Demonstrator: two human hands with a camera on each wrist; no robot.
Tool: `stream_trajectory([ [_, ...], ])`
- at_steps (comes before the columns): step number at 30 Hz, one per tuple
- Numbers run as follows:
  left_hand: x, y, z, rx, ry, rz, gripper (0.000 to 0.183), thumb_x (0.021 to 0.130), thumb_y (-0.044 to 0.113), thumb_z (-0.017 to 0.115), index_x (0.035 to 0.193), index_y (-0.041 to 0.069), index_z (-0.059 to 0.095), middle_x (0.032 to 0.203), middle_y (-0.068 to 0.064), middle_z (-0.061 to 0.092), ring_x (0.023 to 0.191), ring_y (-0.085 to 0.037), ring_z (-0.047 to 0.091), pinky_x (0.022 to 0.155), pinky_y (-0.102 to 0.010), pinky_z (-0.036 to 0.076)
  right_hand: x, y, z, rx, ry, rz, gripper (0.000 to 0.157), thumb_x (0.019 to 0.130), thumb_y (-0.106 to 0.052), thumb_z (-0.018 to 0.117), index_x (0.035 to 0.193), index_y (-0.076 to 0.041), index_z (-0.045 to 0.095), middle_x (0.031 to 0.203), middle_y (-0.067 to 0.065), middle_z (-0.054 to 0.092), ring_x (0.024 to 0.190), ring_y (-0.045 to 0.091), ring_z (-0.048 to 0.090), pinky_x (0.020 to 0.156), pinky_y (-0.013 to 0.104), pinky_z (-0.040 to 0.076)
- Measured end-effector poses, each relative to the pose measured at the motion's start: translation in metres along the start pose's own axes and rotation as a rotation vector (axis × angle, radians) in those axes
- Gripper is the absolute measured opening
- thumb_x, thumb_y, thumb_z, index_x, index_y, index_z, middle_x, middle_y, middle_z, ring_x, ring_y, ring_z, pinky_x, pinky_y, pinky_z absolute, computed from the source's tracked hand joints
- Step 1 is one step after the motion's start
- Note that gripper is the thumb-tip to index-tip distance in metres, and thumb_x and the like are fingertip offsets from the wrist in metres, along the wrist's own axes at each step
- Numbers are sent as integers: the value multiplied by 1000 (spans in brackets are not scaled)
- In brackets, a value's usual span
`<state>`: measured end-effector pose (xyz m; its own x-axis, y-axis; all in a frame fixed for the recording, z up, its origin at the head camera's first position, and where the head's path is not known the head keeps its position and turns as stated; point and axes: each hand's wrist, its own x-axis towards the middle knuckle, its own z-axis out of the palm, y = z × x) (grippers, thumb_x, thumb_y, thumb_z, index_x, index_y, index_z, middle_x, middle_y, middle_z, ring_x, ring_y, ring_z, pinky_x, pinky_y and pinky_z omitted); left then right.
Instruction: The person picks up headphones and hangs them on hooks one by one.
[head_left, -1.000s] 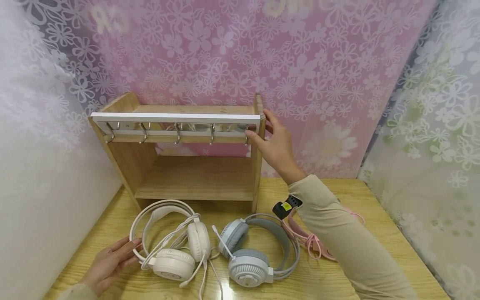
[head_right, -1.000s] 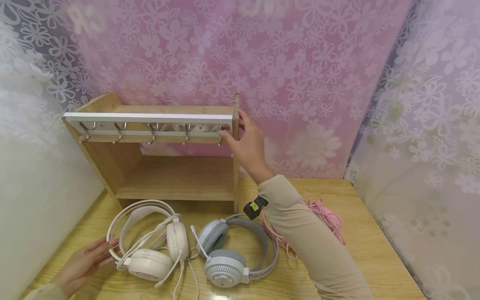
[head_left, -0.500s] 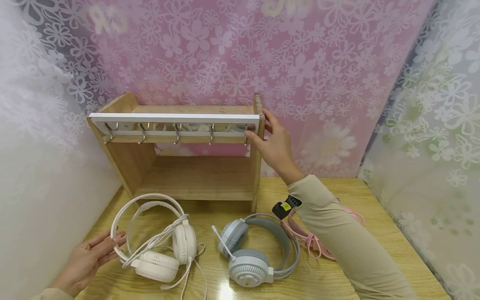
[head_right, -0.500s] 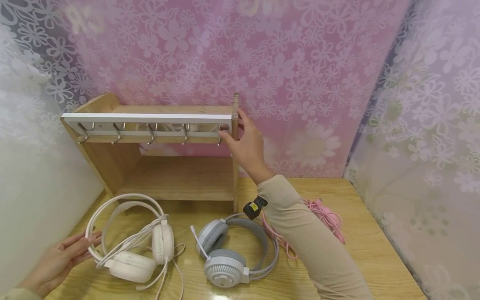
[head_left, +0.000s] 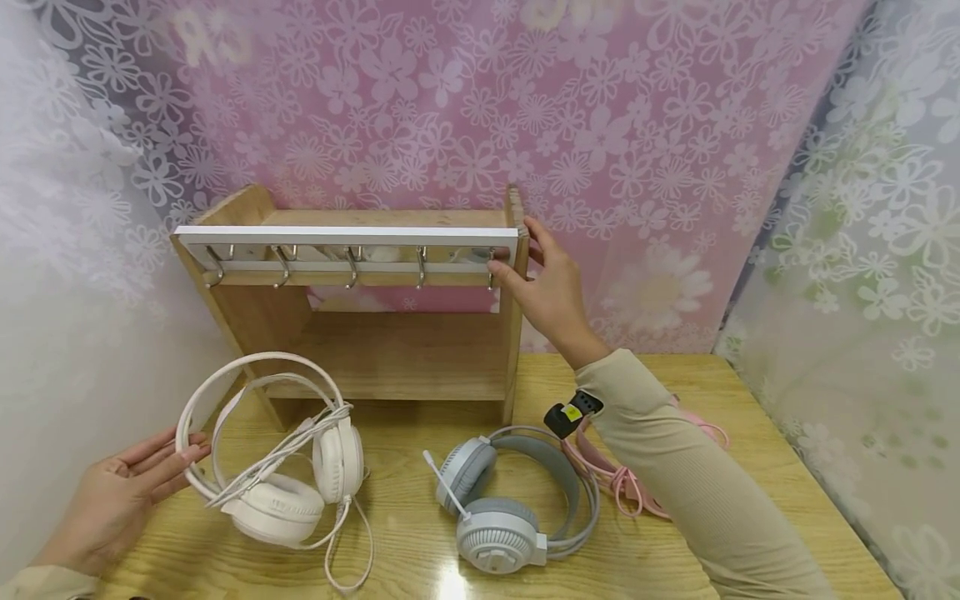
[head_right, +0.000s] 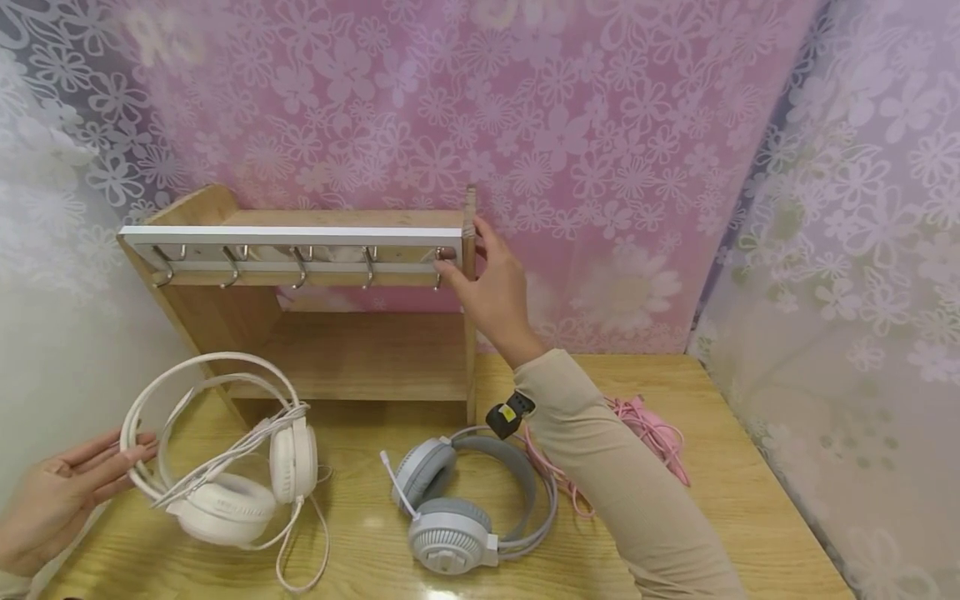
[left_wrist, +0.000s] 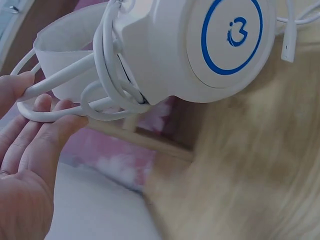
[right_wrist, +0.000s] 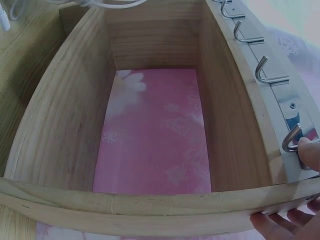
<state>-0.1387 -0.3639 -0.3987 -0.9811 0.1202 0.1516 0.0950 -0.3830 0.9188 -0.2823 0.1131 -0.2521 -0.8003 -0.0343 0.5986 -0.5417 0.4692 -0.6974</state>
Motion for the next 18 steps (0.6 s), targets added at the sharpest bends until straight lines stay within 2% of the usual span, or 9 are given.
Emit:
stream_trajectory([
  [5,6,17,-3,80,31,36,47,95,-16,43,120,18,66,109,-9,70,98,-20,68,79,-30,57,0,0,0,4,-3,-1,71,87,-28,74,145,-7,39,144,10,45,125,32,51,94,42,52],
  [12,14,36,-4,152,10,122,50,94,-18,43,122,18,64,108,-9,70,97,-18,68,77,-27,57,0,0,0,-3,-4,4,72,87,-29,74,146,-7,39,145,10,45,125,33,51,90,42,54],
  [18,21,50,-6,151,-10,184,50,93,-20,42,124,13,64,109,-9,70,99,-17,68,77,-25,57,0,0,0,-4,-4,3,72,87,-29,73,146,-8,39,145,9,45,125,32,51,90,42,54],
])
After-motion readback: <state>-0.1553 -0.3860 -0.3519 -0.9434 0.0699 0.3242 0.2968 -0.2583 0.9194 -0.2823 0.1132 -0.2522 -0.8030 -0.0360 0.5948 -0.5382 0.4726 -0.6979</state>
